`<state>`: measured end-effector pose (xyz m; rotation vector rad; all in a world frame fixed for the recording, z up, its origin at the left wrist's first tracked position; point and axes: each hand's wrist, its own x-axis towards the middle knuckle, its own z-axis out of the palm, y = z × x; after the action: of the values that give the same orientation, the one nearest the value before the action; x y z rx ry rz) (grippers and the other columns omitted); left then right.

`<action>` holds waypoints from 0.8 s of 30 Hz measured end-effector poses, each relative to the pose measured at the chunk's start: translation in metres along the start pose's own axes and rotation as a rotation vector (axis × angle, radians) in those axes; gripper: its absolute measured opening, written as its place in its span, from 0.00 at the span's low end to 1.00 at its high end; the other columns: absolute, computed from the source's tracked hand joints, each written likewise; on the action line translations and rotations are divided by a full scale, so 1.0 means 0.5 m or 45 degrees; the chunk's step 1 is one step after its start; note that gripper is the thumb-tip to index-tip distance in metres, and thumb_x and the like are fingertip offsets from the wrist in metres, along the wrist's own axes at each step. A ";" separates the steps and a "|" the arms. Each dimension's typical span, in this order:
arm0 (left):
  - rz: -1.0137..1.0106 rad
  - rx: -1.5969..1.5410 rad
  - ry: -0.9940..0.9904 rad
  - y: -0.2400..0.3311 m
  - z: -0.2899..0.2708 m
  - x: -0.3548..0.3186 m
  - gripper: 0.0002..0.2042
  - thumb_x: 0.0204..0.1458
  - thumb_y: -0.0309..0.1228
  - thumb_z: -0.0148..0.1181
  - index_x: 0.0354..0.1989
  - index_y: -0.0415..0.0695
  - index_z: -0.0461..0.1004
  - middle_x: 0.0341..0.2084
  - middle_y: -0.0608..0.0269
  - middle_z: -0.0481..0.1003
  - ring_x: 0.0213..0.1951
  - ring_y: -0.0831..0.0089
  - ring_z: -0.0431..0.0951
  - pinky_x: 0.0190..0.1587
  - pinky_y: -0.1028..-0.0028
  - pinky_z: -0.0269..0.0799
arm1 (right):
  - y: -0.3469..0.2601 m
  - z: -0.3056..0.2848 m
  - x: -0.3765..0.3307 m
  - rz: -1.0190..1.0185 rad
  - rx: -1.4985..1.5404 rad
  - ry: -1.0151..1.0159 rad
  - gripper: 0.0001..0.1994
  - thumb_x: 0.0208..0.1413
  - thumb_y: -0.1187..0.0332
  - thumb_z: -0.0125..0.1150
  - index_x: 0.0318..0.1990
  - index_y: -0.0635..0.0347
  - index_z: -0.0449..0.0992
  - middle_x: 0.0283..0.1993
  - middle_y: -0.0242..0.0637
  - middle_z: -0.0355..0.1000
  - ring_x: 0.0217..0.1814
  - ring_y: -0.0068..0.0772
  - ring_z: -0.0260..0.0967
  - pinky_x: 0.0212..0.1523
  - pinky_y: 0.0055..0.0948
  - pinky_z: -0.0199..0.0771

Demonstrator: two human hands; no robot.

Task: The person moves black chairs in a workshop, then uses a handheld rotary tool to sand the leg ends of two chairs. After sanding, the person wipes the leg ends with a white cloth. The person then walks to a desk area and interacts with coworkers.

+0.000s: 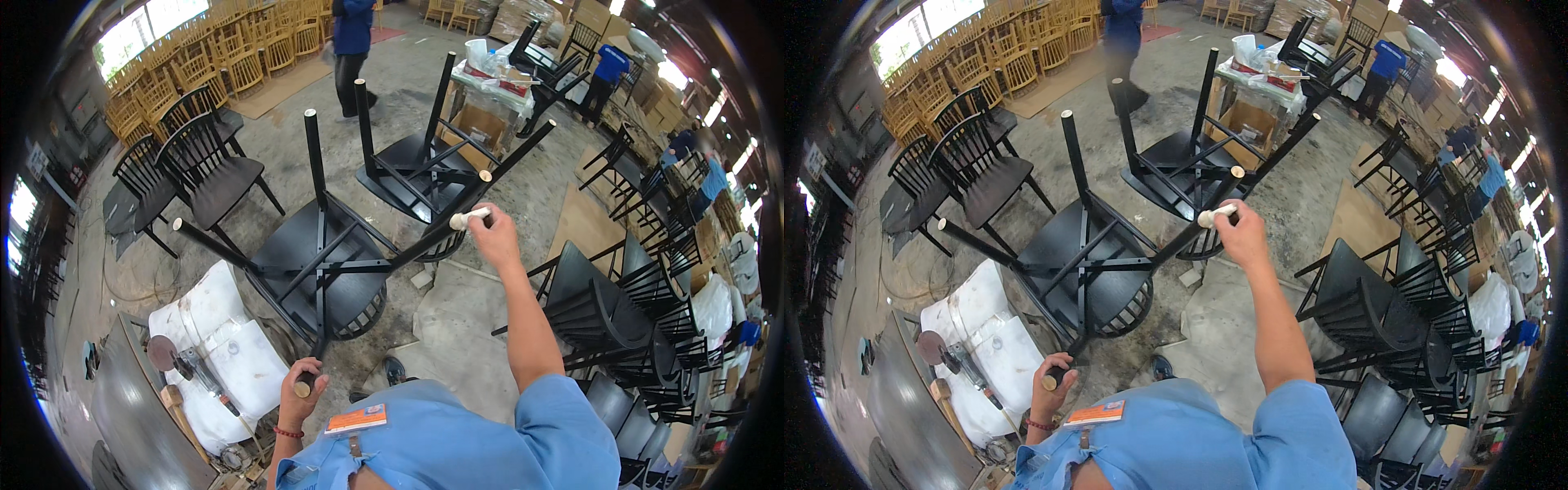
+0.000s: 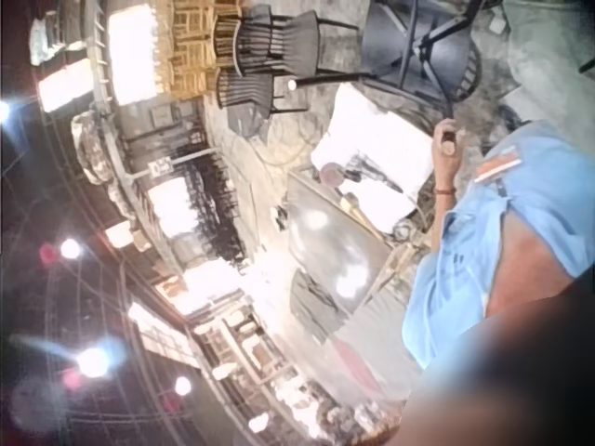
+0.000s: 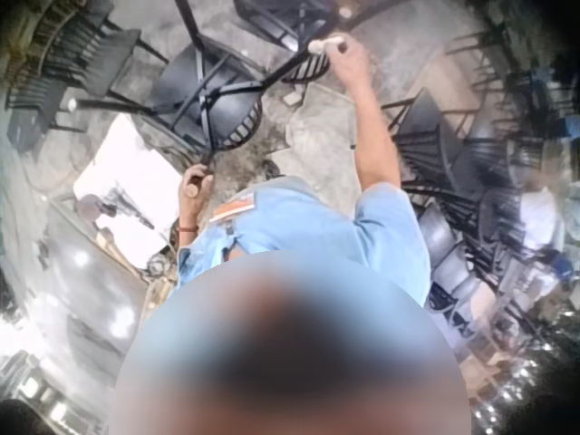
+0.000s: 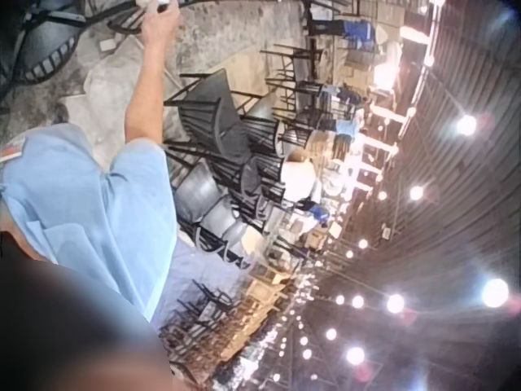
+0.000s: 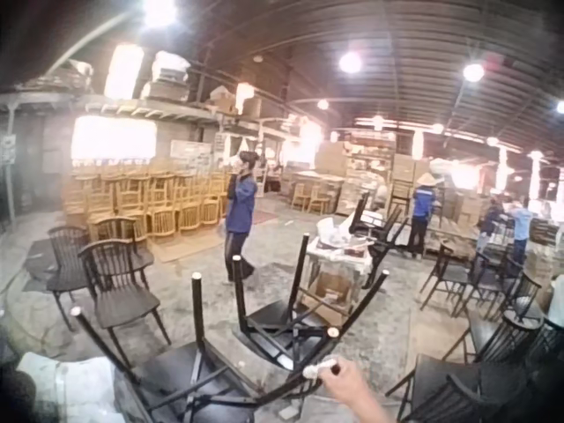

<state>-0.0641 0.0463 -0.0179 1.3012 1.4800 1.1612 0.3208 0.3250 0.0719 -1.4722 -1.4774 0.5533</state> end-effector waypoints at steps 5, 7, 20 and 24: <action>0.086 0.080 -0.016 -0.006 -0.004 0.001 0.13 0.47 0.24 0.70 0.35 0.41 0.70 0.42 0.57 0.75 0.46 0.67 0.75 0.52 0.69 0.69 | -0.014 -0.002 -0.001 -0.033 0.024 -0.010 0.13 0.50 0.64 0.62 0.40 0.62 0.79 0.27 0.40 0.76 0.27 0.30 0.73 0.33 0.31 0.72; 0.073 0.051 -0.007 -0.008 -0.003 0.001 0.13 0.46 0.23 0.71 0.35 0.42 0.70 0.42 0.57 0.76 0.46 0.66 0.75 0.52 0.69 0.70 | -0.021 -0.006 0.007 0.008 -0.099 -0.083 0.13 0.50 0.63 0.62 0.40 0.62 0.79 0.27 0.37 0.76 0.28 0.29 0.73 0.34 0.31 0.72; 0.043 0.111 0.166 0.028 0.010 -0.008 0.15 0.45 0.27 0.73 0.35 0.42 0.71 0.43 0.54 0.76 0.47 0.59 0.77 0.52 0.66 0.71 | -0.240 0.333 0.309 -0.393 0.164 -0.341 0.15 0.48 0.62 0.62 0.38 0.65 0.79 0.28 0.41 0.76 0.30 0.32 0.72 0.35 0.32 0.71; -0.091 0.074 0.352 0.044 0.035 -0.014 0.15 0.45 0.27 0.74 0.36 0.41 0.70 0.45 0.54 0.76 0.50 0.59 0.76 0.54 0.65 0.70 | -0.314 0.495 0.440 -0.452 0.104 -0.369 0.14 0.48 0.63 0.61 0.35 0.66 0.79 0.24 0.37 0.74 0.27 0.27 0.69 0.31 0.30 0.68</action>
<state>-0.0415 0.0423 -0.0003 1.1497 1.7558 1.2989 0.0694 0.5772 0.1578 -1.0630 -1.8697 0.6152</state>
